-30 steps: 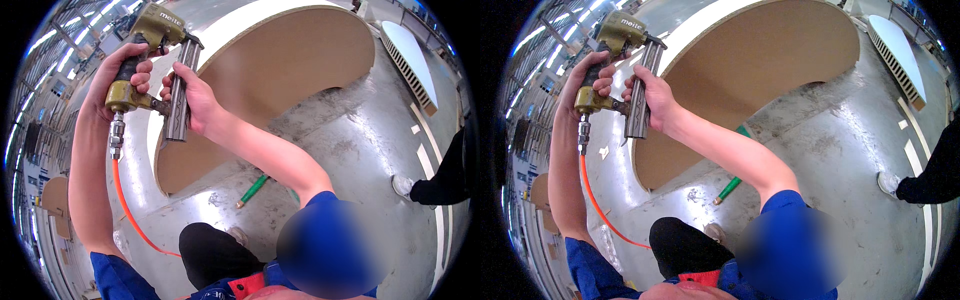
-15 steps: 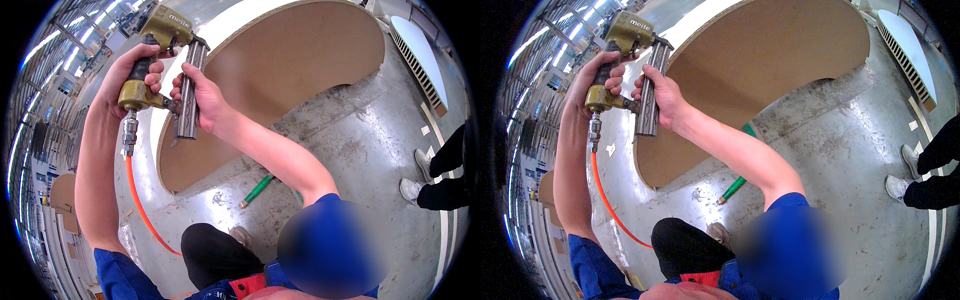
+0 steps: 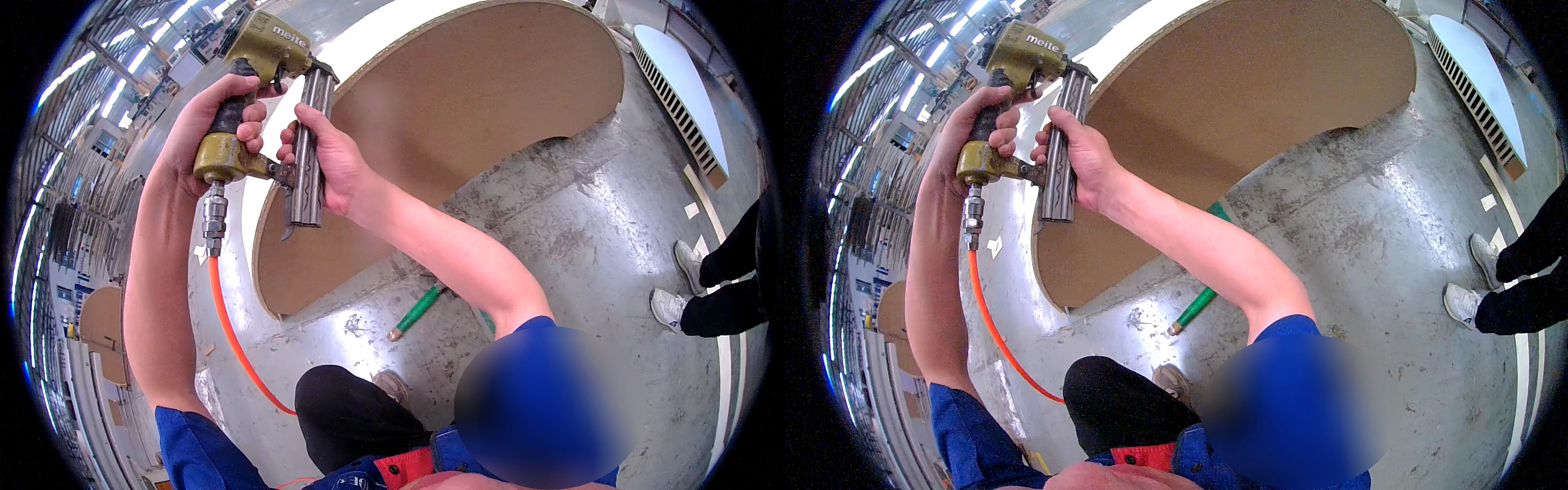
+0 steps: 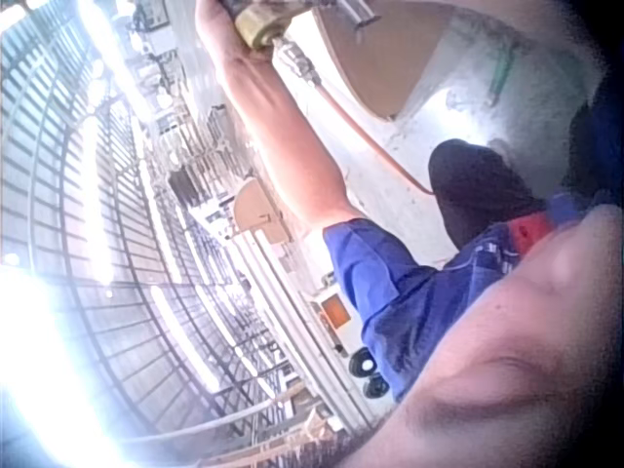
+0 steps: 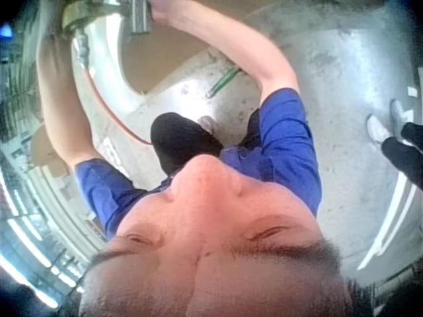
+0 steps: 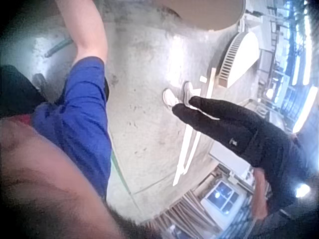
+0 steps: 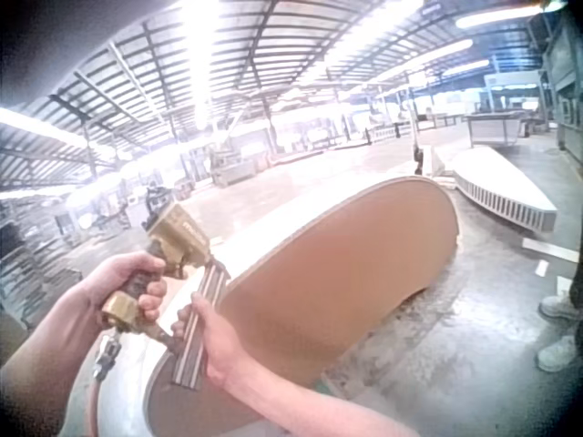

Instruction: The person kneels on the floor and uses a pneumatic nail gun to attach a curved wooden trim piece to a large, curved wooden structure. They repeatedly switch between the nail gun and a hammer to secure the trim along the edge.

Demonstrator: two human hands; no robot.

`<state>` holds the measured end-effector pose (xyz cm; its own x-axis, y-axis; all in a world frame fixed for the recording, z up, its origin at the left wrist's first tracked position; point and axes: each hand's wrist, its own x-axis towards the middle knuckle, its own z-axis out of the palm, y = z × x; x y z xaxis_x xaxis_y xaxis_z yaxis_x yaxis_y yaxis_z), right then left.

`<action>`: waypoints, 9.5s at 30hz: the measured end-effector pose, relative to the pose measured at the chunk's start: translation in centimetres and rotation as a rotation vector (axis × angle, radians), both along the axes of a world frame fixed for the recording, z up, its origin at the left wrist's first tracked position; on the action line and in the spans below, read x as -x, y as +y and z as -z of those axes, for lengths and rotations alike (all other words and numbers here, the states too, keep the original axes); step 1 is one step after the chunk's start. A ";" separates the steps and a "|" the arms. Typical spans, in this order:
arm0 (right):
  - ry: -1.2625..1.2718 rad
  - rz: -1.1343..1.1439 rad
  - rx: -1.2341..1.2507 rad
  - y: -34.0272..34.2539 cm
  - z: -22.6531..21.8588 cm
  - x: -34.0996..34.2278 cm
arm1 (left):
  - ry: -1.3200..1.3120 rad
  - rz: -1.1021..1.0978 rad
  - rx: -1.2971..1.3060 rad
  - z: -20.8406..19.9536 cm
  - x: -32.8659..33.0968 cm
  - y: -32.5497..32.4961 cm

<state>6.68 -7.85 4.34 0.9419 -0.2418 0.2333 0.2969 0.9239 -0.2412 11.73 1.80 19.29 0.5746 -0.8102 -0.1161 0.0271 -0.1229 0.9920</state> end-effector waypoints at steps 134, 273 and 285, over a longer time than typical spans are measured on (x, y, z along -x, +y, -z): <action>1.747 0.380 0.413 -1.4 43.5 37.6 | -0.278 0.237 -0.061 34.6 2.3 11.9; 1.701 0.370 0.668 -1.6 45.6 33.7 | -0.118 0.169 -1.255 63.6 16.2 27.5; 1.563 0.470 0.515 -5.9 48.9 30.3 | 0.001 0.269 -1.143 63.2 16.1 26.8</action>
<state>-23.59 -13.79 -44.59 0.2086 -0.7443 -0.6344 -0.2902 0.5724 -0.7669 -4.38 28.58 -43.94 0.4004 -0.3297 -0.8550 -0.1346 -0.9441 0.3010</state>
